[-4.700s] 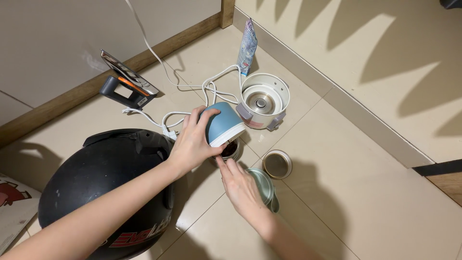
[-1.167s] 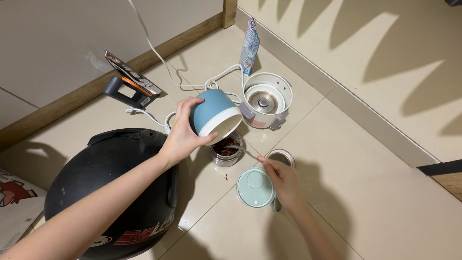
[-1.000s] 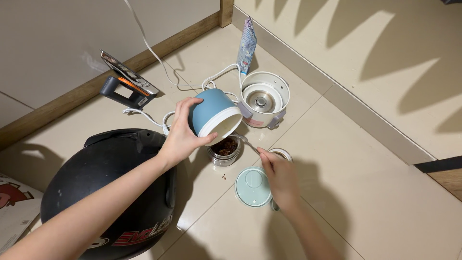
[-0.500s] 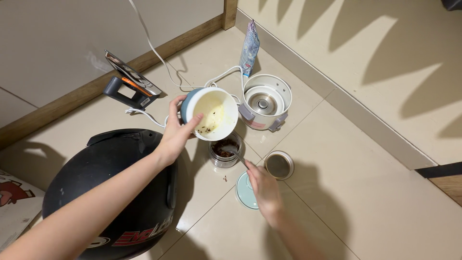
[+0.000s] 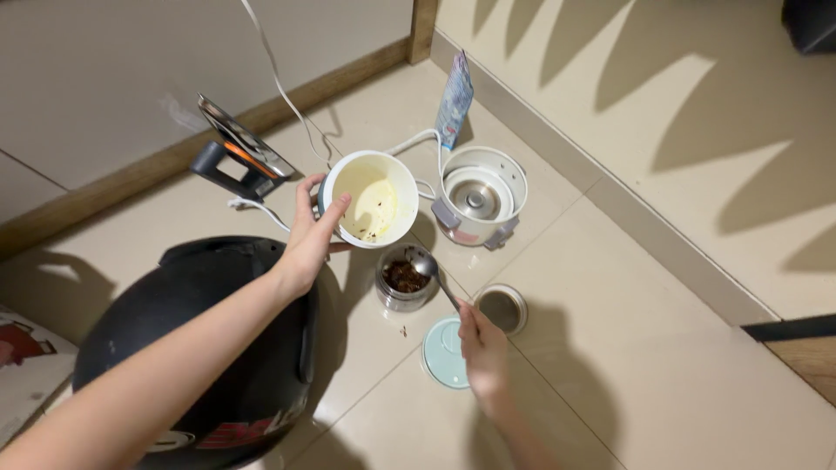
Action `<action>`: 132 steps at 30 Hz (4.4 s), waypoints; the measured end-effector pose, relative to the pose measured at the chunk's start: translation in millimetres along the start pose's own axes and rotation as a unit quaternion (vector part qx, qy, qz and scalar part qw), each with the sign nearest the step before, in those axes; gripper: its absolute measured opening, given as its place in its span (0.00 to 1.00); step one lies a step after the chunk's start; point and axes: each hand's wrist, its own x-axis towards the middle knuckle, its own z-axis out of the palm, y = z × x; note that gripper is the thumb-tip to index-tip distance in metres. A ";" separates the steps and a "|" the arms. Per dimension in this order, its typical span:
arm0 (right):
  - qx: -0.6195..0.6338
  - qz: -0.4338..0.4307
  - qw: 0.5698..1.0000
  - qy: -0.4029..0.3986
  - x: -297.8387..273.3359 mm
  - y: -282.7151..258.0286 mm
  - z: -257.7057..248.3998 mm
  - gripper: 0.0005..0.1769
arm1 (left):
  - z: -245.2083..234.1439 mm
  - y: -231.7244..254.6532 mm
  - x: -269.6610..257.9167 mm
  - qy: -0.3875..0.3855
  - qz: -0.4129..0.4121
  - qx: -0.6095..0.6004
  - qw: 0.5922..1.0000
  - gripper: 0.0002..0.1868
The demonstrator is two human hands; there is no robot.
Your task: The person opens a blue thermal container filled with a dark food mixture and transfers the contents into a small glass jar using a spoon. They then close the jar and place it on the table.
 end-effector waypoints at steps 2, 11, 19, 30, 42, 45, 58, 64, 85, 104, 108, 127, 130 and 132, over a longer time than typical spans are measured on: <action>0.110 0.081 0.990 -0.027 9.9 -1.1 -2.1 0.22 | -2.0 5.1 2.7 0.016 -0.006 -0.011 1.000 0.38; 0.312 0.161 0.936 -0.010 20.5 -19.4 -12.0 0.19 | -8.7 7.7 6.2 0.126 -0.011 -0.004 0.992 0.39; 0.352 0.111 0.928 -0.052 9.6 -90.6 -33.7 0.28 | -13.6 3.8 3.0 0.093 -0.051 -0.054 0.993 0.41; 0.022 -0.158 0.985 -0.060 21.1 -173.2 -19.3 0.19 | -7.0 18.9 -11.0 0.059 -0.097 -0.063 0.992 0.44; -0.152 -0.231 0.952 -0.129 46.8 -248.6 -26.4 0.17 | -20.2 40.1 -22.6 0.026 -0.114 -0.090 0.989 0.45; -0.129 -0.228 0.953 -0.151 57.9 -245.4 -24.2 0.16 | -21.9 43.7 -22.9 0.022 -0.114 -0.085 0.990 0.45; 0.030 -0.148 0.963 -0.224 116.8 -226.4 -14.3 0.10 | -7.2 31.9 -36.5 -0.092 -0.163 -0.104 0.977 0.50; 0.053 -0.133 0.967 -0.210 125.8 -215.8 -6.4 0.12 | -0.6 25.9 -37.8 -0.124 -0.186 -0.078 0.972 0.51; -0.269 0.055 0.956 -0.099 65.3 197.1 -51.1 0.25 | 14.2 -13.0 -32.6 -0.104 -0.199 -0.137 0.965 0.49; 0.030 -0.200 0.960 0.192 -4.0 -115.0 -58.0 0.26 | 44.4 4.0 -56.3 -0.127 -0.123 -0.166 0.970 0.47; -0.100 -0.317 0.923 0.192 -22.7 -153.0 -26.3 0.24 | 54.6 7.5 -62.4 -0.130 -0.110 -0.183 0.968 0.47; -0.281 -0.476 0.793 0.256 -35.8 -145.7 -1.2 0.25 | 64.3 3.0 -71.0 -0.139 -0.112 -0.197 0.964 0.40; -0.269 -0.466 0.810 0.233 -33.0 -144.3 0.7 0.28 | 67.1 24.7 -84.5 -0.152 -0.106 -0.199 0.962 0.38; -0.242 -0.464 0.827 0.207 -31.5 -145.5 0.6 0.29 | 65.9 31.2 -90.0 -0.154 -0.101 -0.183 0.966 0.38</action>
